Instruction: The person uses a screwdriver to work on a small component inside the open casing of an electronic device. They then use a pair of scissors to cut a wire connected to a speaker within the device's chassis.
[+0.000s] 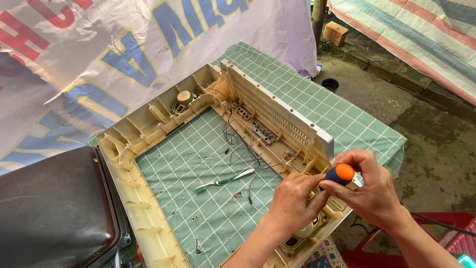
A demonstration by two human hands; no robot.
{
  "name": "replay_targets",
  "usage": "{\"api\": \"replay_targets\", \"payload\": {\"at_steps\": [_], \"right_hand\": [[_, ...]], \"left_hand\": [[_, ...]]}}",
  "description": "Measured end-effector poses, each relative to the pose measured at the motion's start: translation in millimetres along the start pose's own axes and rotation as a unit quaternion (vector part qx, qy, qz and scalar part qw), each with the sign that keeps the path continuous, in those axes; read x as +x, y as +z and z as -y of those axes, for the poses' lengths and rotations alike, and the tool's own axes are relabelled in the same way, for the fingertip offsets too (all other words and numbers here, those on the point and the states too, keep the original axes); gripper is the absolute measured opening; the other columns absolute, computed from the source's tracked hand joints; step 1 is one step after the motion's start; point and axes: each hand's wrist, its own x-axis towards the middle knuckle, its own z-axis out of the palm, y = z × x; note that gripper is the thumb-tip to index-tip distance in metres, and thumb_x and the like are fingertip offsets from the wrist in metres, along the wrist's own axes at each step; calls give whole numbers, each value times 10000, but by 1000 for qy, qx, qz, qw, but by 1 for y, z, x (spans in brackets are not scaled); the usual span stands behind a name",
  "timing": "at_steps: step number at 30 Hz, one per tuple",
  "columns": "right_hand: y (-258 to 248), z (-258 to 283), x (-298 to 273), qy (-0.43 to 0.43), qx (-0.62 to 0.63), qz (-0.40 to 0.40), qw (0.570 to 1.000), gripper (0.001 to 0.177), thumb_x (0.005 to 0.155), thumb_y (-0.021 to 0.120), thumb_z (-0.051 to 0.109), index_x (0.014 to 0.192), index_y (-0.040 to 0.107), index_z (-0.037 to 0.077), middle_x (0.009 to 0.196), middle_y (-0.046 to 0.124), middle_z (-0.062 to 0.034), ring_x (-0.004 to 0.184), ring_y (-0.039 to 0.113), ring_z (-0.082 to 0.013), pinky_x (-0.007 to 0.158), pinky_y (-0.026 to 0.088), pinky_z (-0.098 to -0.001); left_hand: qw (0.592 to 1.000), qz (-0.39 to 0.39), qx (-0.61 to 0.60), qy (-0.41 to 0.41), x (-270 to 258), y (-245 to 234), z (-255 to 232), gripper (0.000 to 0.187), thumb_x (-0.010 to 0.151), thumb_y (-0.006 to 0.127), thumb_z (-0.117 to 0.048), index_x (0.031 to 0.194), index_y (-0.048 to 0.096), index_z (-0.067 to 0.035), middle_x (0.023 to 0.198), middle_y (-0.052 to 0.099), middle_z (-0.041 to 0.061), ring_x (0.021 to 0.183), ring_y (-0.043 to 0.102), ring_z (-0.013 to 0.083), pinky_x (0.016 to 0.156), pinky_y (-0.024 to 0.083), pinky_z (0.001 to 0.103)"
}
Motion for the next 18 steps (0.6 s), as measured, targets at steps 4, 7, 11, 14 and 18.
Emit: {"api": "replay_targets", "payload": {"at_steps": [4, 7, 11, 14, 18], "right_hand": [[-2, 9, 1, -2, 27, -2, 1000, 575, 736, 891, 273, 1140, 508, 129, 1056, 652, -21, 971, 701, -153, 761, 556, -263], [-9, 18, 7, -126, 1, 20, 992, 720, 771, 885, 259, 1358, 501, 96, 1035, 622, -44, 893, 633, -141, 785, 547, -266], [-23, 32, 19, -129, 120, 131, 976, 605, 867, 685, 382, 1366, 595, 53, 1276, 691, -115, 1180, 669, -239, 1012, 549, -372], [-26, 29, 22, -118, 171, 166, 964, 479, 954, 590, 285, 1362, 596, 34, 1316, 729, -112, 1226, 711, -260, 1042, 559, -387], [-11, 27, 17, -127, 69, 54, 988, 327, 812, 814, 164, 1088, 654, 95, 1015, 734, -49, 948, 723, -189, 875, 567, -297]], "left_hand": [[1000, 13, 11, 8, 0, -2, -4, 359, 971, 586, -266, 1243, 678, -51, 1101, 747, 163, 978, 669, 364, 826, 518, 487], [998, -9, 35, 41, -1, -1, 0, 348, 923, 691, -349, 1141, 680, -79, 1070, 749, 127, 935, 670, 350, 798, 521, 472], [996, -34, 35, 68, -2, 2, 6, 237, 955, 704, -288, 1082, 673, -90, 1010, 755, 107, 902, 675, 342, 781, 517, 447], [997, -40, 9, 65, -1, -1, 5, 262, 966, 708, -296, 1123, 670, -90, 1032, 758, 113, 891, 677, 336, 801, 519, 439], [998, -20, 28, 51, 0, -2, 2, 323, 964, 696, -313, 1181, 683, -74, 1101, 750, 123, 940, 676, 339, 797, 534, 466]]}}
